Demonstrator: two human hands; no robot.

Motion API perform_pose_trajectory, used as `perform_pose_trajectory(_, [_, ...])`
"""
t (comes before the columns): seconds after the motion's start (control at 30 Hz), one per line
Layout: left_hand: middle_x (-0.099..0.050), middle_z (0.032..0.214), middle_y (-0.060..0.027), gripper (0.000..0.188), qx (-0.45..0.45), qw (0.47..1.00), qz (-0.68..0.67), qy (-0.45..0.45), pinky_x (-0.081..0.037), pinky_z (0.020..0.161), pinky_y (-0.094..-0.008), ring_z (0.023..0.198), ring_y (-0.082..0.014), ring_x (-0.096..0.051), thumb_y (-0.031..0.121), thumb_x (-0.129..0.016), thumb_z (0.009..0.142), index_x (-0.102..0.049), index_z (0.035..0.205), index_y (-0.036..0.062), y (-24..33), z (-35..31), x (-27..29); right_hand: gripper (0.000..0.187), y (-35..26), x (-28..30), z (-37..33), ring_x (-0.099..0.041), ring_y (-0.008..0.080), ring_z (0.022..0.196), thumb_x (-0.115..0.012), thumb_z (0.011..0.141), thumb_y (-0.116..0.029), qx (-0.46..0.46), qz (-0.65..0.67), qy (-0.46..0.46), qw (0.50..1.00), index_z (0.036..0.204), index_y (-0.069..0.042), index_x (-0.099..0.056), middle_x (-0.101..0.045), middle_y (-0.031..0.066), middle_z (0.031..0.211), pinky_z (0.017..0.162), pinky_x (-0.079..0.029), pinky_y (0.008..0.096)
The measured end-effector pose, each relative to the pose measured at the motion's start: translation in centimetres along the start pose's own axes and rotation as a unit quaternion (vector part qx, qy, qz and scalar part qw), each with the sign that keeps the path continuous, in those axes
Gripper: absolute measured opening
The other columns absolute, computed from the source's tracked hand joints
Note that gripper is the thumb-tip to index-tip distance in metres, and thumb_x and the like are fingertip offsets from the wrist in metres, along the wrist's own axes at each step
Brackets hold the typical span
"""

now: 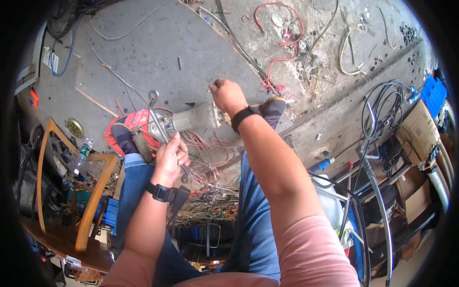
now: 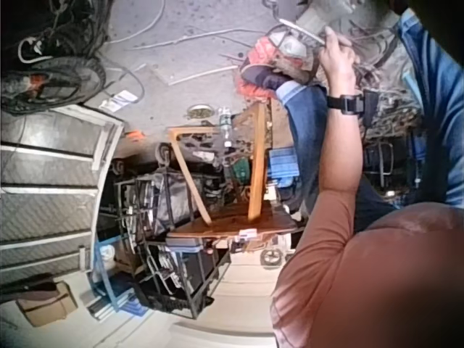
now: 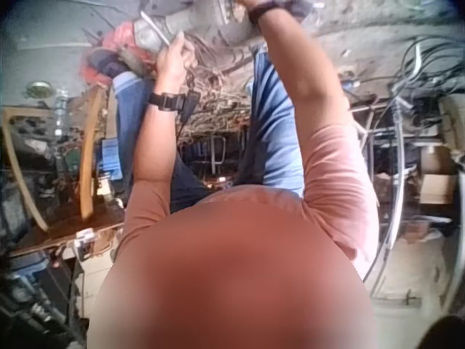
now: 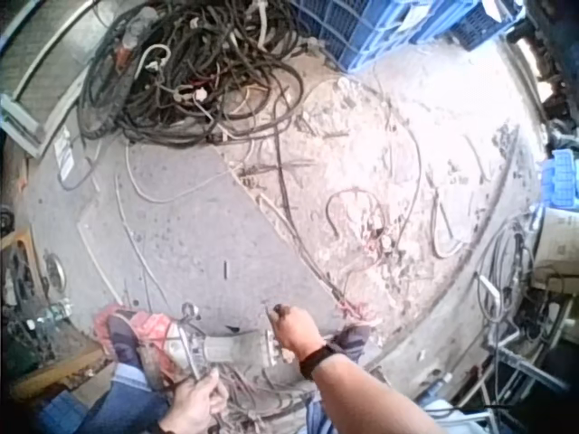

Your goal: Using various tools like screwdrivers and wrenches to disassemble a mechanical part of a machine.

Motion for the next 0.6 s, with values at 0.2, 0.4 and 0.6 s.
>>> perform_pose_trajectory(0.2, [-0.030, 0.047, 0.0037, 0.039, 0.007, 1.000, -0.013, 0.010, -0.035, 0.044, -0.0268, 0.040, -0.0087, -0.032, 0.037, -0.044, 0.091, -0.049, 0.066, 0.0066, 0.0, -0.3, 0.2, 0.014, 3.4, -2.1, -9.4, -0.056, 0.0338, 0.085, -0.051, 0.077, -0.010, 0.219, -0.001, 0.060, 0.974, 0.088, -0.003, -0.055, -0.059, 0.0159, 0.091, 0.074, -0.045, 0.0409])
perform_pose_trajectory(0.4, [-0.030, 0.046, 0.0031, 0.040, 0.000, 1.000, 0.007, 0.011, -0.035, 0.043, -0.0267, 0.039, -0.0095, -0.032, 0.037, -0.044, 0.091, -0.048, 0.065, 0.0065, 0.5, -0.6, -0.4, 0.025, 4.7, -2.0, -10.0, -0.056, 0.0257, 0.096, -0.051, 0.072, -0.003, 0.238, -0.036, 0.061, 0.969, 0.096, -0.004, -0.057, -0.057, 0.0114, 0.108, 0.082, -0.046, 0.0349])
perform_pose_trajectory(0.6, [-0.031, 0.045, 0.0030, 0.041, 0.004, 1.000, -0.005, 0.024, -0.034, 0.043, -0.0273, 0.039, -0.0098, -0.032, 0.040, -0.044, 0.090, -0.048, 0.065, 0.0073, -0.2, -0.4, 0.2, 0.026, 4.1, -0.8, -8.5, -0.055, 0.0256, 0.095, -0.052, 0.068, -0.007, 0.340, -0.144, 0.024, 0.929, 0.094, -0.004, -0.058, -0.059, 0.0102, 0.105, 0.079, -0.047, 0.0328])
Point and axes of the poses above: each hand's wrist, its own z-axis towards the middle knuckle, its own x-axis out of the back of the hand, y = z × x, the point moved 3 cm from there along z, towards the middle knuckle
